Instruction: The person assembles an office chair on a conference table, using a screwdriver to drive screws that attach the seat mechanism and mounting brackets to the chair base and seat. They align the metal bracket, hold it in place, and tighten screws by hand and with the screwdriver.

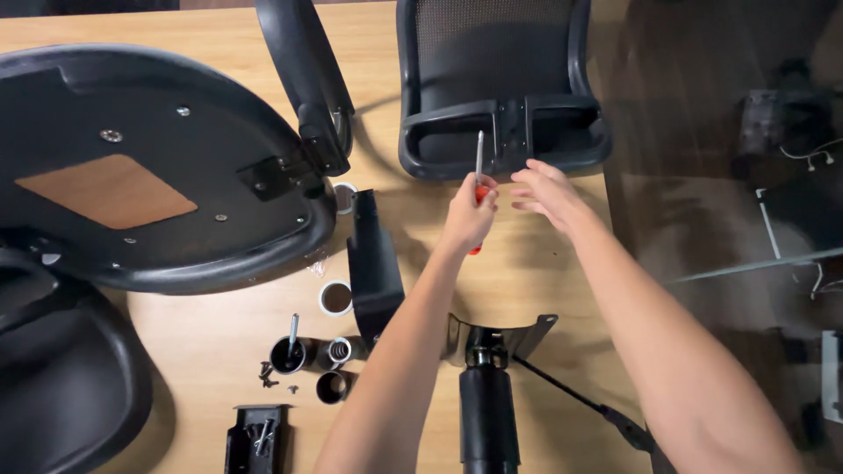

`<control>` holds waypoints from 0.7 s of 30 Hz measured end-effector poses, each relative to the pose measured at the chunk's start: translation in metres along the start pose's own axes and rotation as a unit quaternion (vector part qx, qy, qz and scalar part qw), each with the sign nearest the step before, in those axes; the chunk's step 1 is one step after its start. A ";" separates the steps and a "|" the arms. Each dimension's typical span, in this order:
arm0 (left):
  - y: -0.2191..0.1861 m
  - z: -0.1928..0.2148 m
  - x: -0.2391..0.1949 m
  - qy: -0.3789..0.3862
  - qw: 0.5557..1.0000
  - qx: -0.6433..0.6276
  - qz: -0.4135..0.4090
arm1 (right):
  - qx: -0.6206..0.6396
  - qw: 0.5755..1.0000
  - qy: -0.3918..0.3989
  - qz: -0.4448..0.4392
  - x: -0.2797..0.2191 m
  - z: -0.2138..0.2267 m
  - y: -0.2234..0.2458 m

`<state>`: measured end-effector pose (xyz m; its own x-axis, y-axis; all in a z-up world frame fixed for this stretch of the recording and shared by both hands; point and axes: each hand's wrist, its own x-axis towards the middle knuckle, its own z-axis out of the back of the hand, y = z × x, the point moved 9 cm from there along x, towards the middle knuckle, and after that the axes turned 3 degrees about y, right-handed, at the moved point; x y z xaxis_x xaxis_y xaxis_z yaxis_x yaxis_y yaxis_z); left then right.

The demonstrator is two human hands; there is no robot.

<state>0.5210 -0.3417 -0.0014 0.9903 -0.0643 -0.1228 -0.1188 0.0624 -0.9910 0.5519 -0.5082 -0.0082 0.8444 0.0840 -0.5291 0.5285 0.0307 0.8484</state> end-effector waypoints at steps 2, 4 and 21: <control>-0.012 0.004 -0.001 -0.003 0.999 -0.026 -0.019 | -0.005 1.000 -0.002 0.003 -0.016 -0.009 0.011; -0.029 0.018 -0.011 -0.011 0.998 -0.050 -0.037 | -0.010 1.000 0.003 0.005 -0.031 -0.022 0.017; -0.172 0.061 -0.142 0.049 0.966 0.241 -0.080 | -0.201 0.963 0.144 0.105 -0.178 -0.086 0.044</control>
<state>0.4046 -0.2825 0.1899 0.9789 -0.2042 0.0009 0.1047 0.4984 -0.8606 0.4179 -0.4362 0.1249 0.8385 0.4018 -0.3680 0.2237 0.3621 0.9049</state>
